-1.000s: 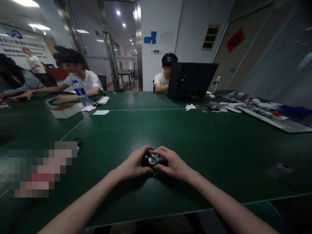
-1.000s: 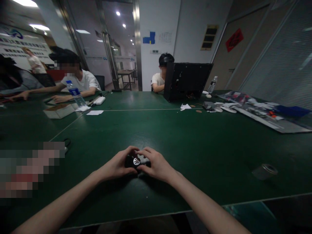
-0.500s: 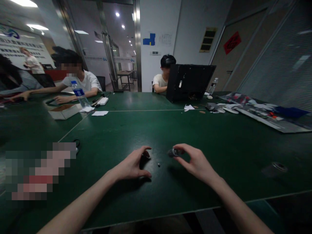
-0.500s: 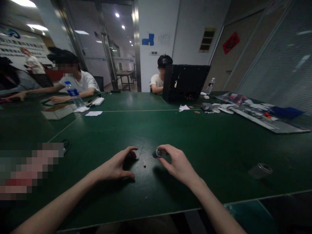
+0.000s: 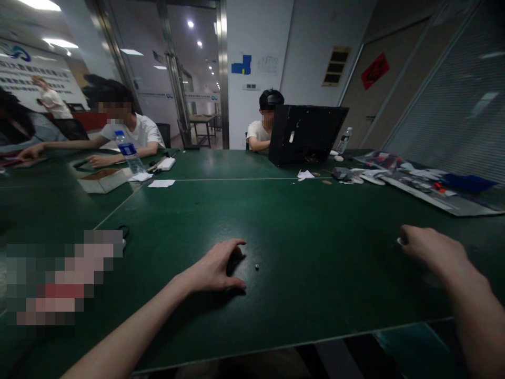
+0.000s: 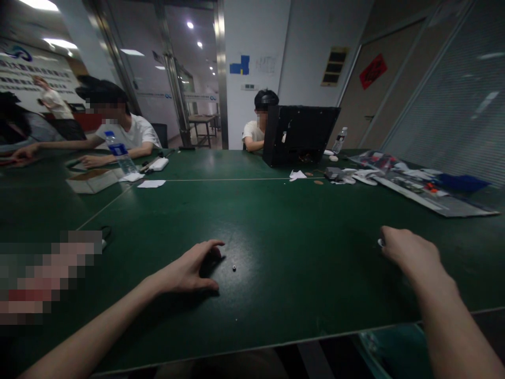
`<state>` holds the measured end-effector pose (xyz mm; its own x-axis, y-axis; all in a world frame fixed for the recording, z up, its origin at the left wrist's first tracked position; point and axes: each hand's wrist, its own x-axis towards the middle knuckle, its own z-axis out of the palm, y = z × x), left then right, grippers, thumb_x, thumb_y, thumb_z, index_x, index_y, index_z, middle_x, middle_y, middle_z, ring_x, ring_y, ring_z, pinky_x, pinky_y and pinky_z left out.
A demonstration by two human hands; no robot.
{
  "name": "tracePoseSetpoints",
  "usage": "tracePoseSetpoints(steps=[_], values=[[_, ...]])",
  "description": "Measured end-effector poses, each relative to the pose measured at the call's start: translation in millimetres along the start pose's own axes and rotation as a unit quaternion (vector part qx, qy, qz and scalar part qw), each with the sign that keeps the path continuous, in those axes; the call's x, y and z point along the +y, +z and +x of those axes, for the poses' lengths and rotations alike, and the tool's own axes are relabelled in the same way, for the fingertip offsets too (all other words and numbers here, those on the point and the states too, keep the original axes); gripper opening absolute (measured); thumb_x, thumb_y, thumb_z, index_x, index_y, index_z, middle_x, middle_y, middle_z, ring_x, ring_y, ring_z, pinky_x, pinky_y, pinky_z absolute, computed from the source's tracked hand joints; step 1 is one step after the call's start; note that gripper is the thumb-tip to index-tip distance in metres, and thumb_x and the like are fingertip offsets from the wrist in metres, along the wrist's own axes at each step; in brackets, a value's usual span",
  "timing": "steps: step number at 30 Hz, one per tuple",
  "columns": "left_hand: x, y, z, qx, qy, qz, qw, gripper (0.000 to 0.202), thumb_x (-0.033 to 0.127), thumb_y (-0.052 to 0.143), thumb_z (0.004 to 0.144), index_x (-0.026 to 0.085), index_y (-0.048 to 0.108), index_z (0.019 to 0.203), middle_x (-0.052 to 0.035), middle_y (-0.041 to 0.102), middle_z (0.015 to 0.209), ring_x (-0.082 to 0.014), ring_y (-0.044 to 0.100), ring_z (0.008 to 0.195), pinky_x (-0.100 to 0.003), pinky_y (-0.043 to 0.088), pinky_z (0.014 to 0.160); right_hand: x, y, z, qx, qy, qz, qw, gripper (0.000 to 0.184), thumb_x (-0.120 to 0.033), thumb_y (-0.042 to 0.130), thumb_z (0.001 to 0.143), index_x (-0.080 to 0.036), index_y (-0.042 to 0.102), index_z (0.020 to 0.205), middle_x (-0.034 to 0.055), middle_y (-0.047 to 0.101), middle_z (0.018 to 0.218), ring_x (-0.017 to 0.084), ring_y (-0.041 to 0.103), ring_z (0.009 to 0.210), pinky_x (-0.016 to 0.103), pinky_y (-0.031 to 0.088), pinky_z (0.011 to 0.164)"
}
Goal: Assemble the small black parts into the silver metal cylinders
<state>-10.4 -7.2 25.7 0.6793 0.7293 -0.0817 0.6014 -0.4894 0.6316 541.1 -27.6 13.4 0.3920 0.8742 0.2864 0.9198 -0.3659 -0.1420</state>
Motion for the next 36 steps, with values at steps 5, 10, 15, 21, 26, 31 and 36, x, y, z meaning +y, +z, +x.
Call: tracePoseSetpoints(steps=[5,10,15,21,26,31,36], values=[[-1,0.9,0,0.007,0.007,0.004,1.0,0.088,0.051,0.074,0.064,0.024,0.032,0.136,-0.0092,0.053,0.123,-0.0296,0.049,0.113,-0.045,0.039,0.095,0,3,-2,-0.152,0.012,-0.108,0.982,0.007,-0.013,0.066,0.064,-0.018,0.061,0.061,0.0122,0.059,0.063,0.022,0.057,0.052,0.035,0.034,0.051],[-2,1.6,1,0.008,0.01,0.008,1.0,0.088,0.051,0.075,0.063,0.024,0.033,0.135,-0.0095,0.053,0.123,-0.03,0.049,0.113,-0.045,0.038,0.096,4,1,1,-0.17,0.024,-0.116,0.978,0.008,-0.02,0.071,0.062,-0.018,0.063,0.064,0.0145,0.062,0.068,0.025,0.06,0.06,0.037,0.037,0.055],[-2,1.8,1,0.009,0.01,0.011,1.0,0.088,0.05,0.076,0.063,0.024,0.033,0.135,-0.01,0.052,0.126,-0.0306,0.048,0.115,-0.045,0.038,0.097,-31,-13,-9,-0.124,-0.011,-0.154,0.98,0.027,-0.033,0.07,0.068,-0.013,0.065,0.085,0.0195,0.064,0.079,0.03,0.063,0.071,0.039,0.039,0.059],[0,1.3,0,0.004,0.001,0.009,1.0,0.085,0.051,0.075,0.063,0.024,0.036,0.134,-0.0093,0.053,0.123,-0.0302,0.049,0.113,-0.045,0.038,0.096,-175,-28,-76,-0.104,-0.263,0.004,0.959,0.036,-0.037,0.057,0.081,-0.017,0.06,0.111,0.0127,0.062,0.108,0.027,0.058,0.099,0.039,0.044,0.082],[2,0.8,1,0.01,0.009,0.014,1.0,0.08,0.048,0.074,0.065,0.023,0.037,0.133,-0.0094,0.055,0.121,-0.0299,0.05,0.112,-0.045,0.038,0.097,-271,-12,-117,-0.246,-0.44,0.16,0.849,0.035,-0.033,0.058,0.082,-0.022,0.058,0.115,0.0066,0.061,0.109,0.021,0.056,0.099,0.033,0.044,0.086],[3,0.5,1,0.014,0.02,0.028,0.999,0.08,0.046,0.075,0.065,0.022,0.038,0.132,-0.0112,0.054,0.123,-0.0306,0.049,0.113,-0.045,0.039,0.095,-298,5,-116,-0.262,-0.465,0.201,0.822,0.027,-0.025,0.06,0.081,-0.02,0.061,0.108,0.007,0.061,0.103,0.019,0.057,0.09,0.029,0.044,0.076],[2,1.5,1,0.013,0.023,0.027,0.999,0.08,0.045,0.075,0.065,0.021,0.038,0.132,-0.0111,0.055,0.121,-0.0307,0.049,0.113,-0.044,0.039,0.095,-296,16,-115,-0.266,-0.458,0.26,0.808,0.013,-0.024,0.058,0.083,-0.019,0.064,0.093,0.004,0.062,0.09,0.015,0.057,0.081,0.025,0.042,0.072]])
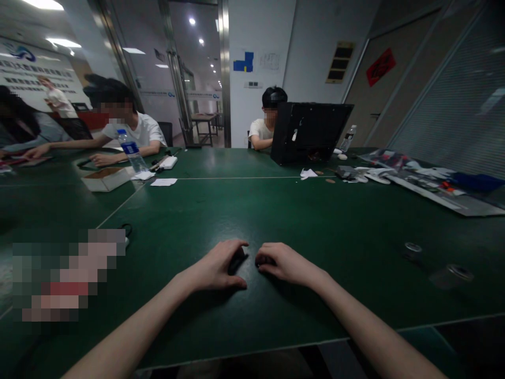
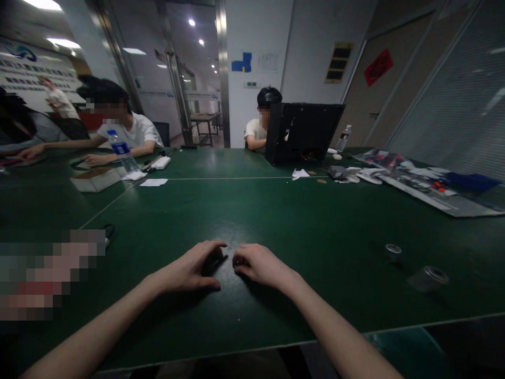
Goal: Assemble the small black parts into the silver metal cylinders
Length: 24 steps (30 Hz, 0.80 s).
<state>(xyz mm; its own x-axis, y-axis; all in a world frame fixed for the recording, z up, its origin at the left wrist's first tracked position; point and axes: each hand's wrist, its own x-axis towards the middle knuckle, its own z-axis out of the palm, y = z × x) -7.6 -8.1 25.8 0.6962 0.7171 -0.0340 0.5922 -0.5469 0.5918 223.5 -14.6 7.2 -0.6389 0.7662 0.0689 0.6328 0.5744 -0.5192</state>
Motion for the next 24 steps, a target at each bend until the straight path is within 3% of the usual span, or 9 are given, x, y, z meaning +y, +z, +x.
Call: tracePoseSetpoints(steps=[7,13,15,19,24], values=[[-4,2.9,0,0.007,0.008,0.003,1.0,0.08,0.044,0.076,0.065,0.021,0.038,0.132,-0.0104,0.056,0.118,-0.03,0.051,0.11,-0.044,0.038,0.096,-1,11,-3,0.042,0.003,0.033,0.999,0.012,-0.02,0.055,0.083,-0.017,0.065,0.09,0.0037,0.065,0.085,0.013,0.058,0.074,0.024,0.042,0.069],[-2,0.6,0,0.005,0.004,0.011,1.0,0.08,0.045,0.076,0.065,0.021,0.039,0.132,-0.0116,0.054,0.122,-0.031,0.05,0.112,-0.045,0.039,0.096,-14,15,-2,0.058,0.031,0.163,0.985,0.016,-0.024,0.055,0.083,-0.017,0.065,0.093,0.0046,0.068,0.086,0.014,0.061,0.075,0.026,0.045,0.07],[-1,-0.2,0,0.004,0.003,0.014,1.0,0.08,0.045,0.076,0.065,0.021,0.039,0.132,-0.0121,0.053,0.123,-0.0312,0.05,0.113,-0.045,0.04,0.096,-16,17,0,0.055,0.053,0.242,0.967,0.017,-0.026,0.058,0.081,-0.016,0.066,0.092,0.0051,0.068,0.086,0.014,0.061,0.074,0.026,0.046,0.069],[0,-1.0,0,0.003,0.002,0.01,1.0,0.079,0.043,0.076,0.065,0.022,0.039,0.131,-0.011,0.054,0.122,-0.0309,0.051,0.112,-0.044,0.04,0.095,-13,22,5,0.044,0.095,0.419,0.902,0.026,-0.036,0.063,0.078,-0.013,0.065,0.091,0.0053,0.068,0.081,0.01,0.057,0.06,0.023,0.044,0.057],[1,-0.9,0,0.005,0.006,0.007,1.0,0.078,0.043,0.075,0.066,0.022,0.038,0.131,-0.0103,0.055,0.119,-0.0306,0.051,0.111,-0.044,0.04,0.095,-8,27,6,0.042,0.109,0.507,0.854,0.036,-0.045,0.067,0.073,-0.013,0.066,0.089,0.0048,0.068,0.077,0.007,0.052,0.054,0.019,0.04,0.05]])
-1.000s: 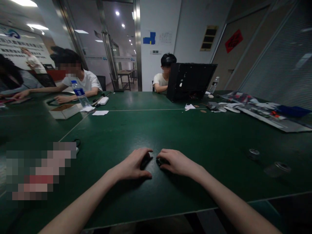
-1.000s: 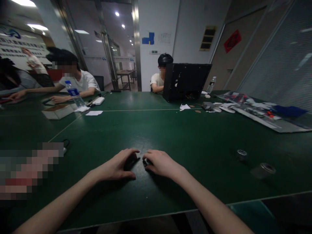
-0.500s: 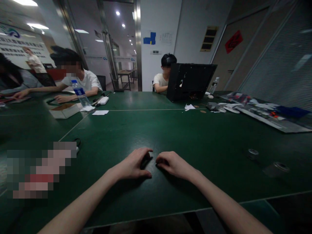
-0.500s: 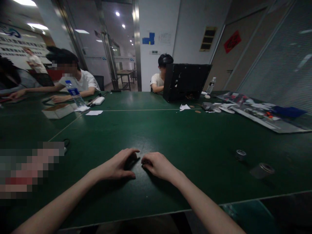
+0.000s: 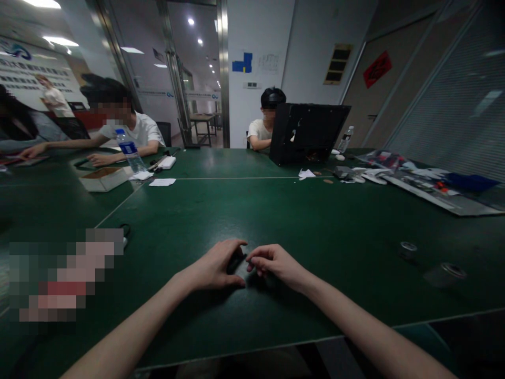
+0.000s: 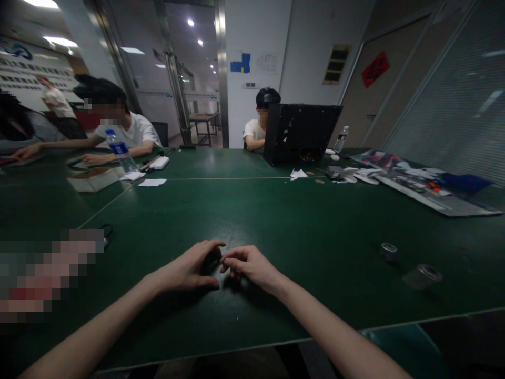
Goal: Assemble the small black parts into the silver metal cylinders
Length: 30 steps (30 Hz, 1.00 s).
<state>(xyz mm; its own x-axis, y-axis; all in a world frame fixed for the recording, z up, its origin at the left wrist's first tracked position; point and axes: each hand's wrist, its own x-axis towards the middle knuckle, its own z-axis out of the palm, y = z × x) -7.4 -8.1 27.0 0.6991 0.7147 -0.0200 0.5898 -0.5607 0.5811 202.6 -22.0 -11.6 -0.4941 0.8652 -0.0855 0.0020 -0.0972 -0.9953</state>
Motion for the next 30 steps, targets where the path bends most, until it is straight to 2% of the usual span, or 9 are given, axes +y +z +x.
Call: tracePoseSetpoints(steps=[10,18,24,30], values=[[-6.2,4.2,0.8,0.008,0.011,0.003,1.0,0.079,0.042,0.075,0.066,0.021,0.038,0.132,-0.01,0.056,0.116,-0.0294,0.052,0.108,-0.043,0.04,0.094,3.4,-1.0,0.7,-0.002,0.036,0.108,0.993,0.035,-0.045,0.07,0.072,-0.012,0.064,0.083,0.0035,0.066,0.073,0.004,0.05,0.049,0.015,0.036,0.045],[-4.4,3.4,1.8,0.002,0.007,-0.002,1.0,0.078,0.041,0.075,0.066,0.023,0.038,0.132,-0.0097,0.056,0.118,-0.0299,0.052,0.109,-0.044,0.04,0.094,1.7,-1.0,-0.5,-0.002,0.036,0.117,0.993,0.036,-0.044,0.071,0.07,-0.012,0.064,0.087,0.0052,0.067,0.079,0.005,0.052,0.052,0.015,0.037,0.044],[-3.2,2.7,1.3,0.006,0.006,-0.001,1.0,0.079,0.039,0.076,0.066,0.02,0.038,0.132,-0.01,0.056,0.118,-0.0289,0.052,0.109,-0.043,0.04,0.095,4.0,-3.0,-0.6,-0.001,0.021,0.115,0.993,0.032,-0.035,0.074,0.069,-0.014,0.065,0.091,0.0051,0.067,0.085,0.004,0.05,0.052,0.015,0.037,0.045],[-1.8,1.6,1.0,0.003,0.004,0.003,1.0,0.078,0.04,0.076,0.066,0.02,0.038,0.132,-0.0102,0.055,0.118,-0.0288,0.052,0.109,-0.043,0.04,0.095,4.3,-3.5,-1.6,-0.006,-0.001,0.099,0.995,0.028,-0.031,0.075,0.067,-0.015,0.066,0.088,0.0009,0.064,0.079,0.003,0.046,0.048,0.017,0.036,0.046]])
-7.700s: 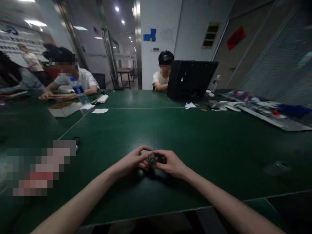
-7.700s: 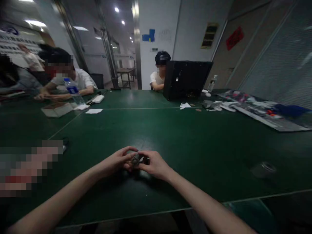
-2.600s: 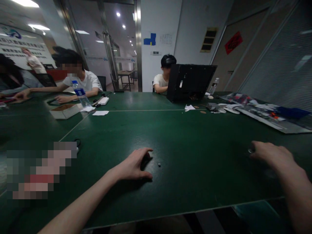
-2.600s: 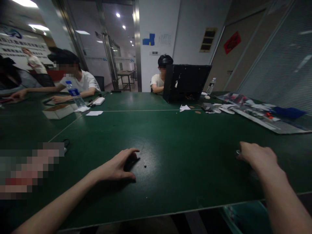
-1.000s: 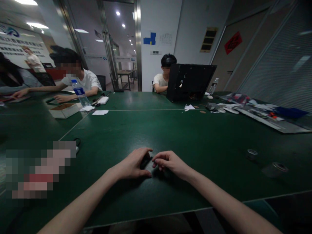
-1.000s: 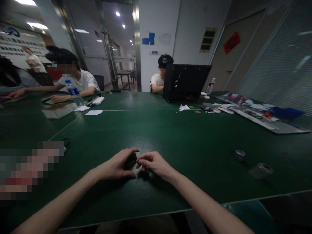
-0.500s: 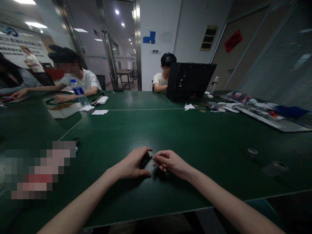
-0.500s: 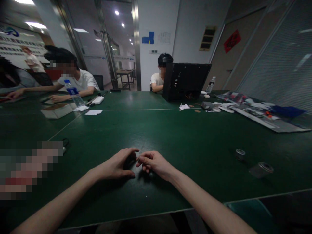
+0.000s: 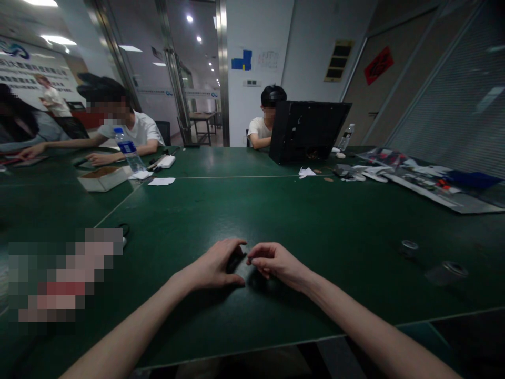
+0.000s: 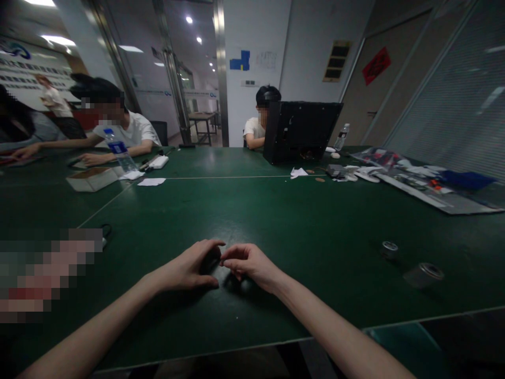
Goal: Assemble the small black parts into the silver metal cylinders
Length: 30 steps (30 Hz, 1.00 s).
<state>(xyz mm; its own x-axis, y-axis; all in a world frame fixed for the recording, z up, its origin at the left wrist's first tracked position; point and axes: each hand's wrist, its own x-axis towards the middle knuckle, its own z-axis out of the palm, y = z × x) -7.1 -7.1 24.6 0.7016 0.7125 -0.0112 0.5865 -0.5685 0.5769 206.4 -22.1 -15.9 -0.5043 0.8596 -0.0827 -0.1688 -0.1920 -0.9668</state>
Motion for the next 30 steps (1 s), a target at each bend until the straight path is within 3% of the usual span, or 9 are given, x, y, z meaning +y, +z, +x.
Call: tracePoseSetpoints(steps=[9,30], values=[[-4.1,2.8,1.0,0.004,0.007,0.005,1.0,0.078,0.04,0.076,0.066,0.021,0.038,0.131,-0.009,0.057,0.116,-0.0279,0.053,0.106,-0.043,0.04,0.094,1.3,1.7,0.7,0.012,0.008,-0.017,1.0,0.028,-0.03,0.077,0.064,-0.014,0.067,0.086,-0.0037,0.056,0.062,0.004,0.046,0.046,0.017,0.034,0.045],[1.1,-0.1,0.6,-0.003,-0.008,0.003,1.0,0.076,0.041,0.075,0.066,0.022,0.039,0.131,-0.0092,0.056,0.118,-0.0292,0.052,0.11,-0.043,0.041,0.094,-0.3,-0.3,-1.4,0.006,0.017,-0.037,0.999,0.027,-0.029,0.075,0.067,-0.015,0.07,0.09,-0.0016,0.058,0.066,0.003,0.047,0.048,0.016,0.035,0.045]])
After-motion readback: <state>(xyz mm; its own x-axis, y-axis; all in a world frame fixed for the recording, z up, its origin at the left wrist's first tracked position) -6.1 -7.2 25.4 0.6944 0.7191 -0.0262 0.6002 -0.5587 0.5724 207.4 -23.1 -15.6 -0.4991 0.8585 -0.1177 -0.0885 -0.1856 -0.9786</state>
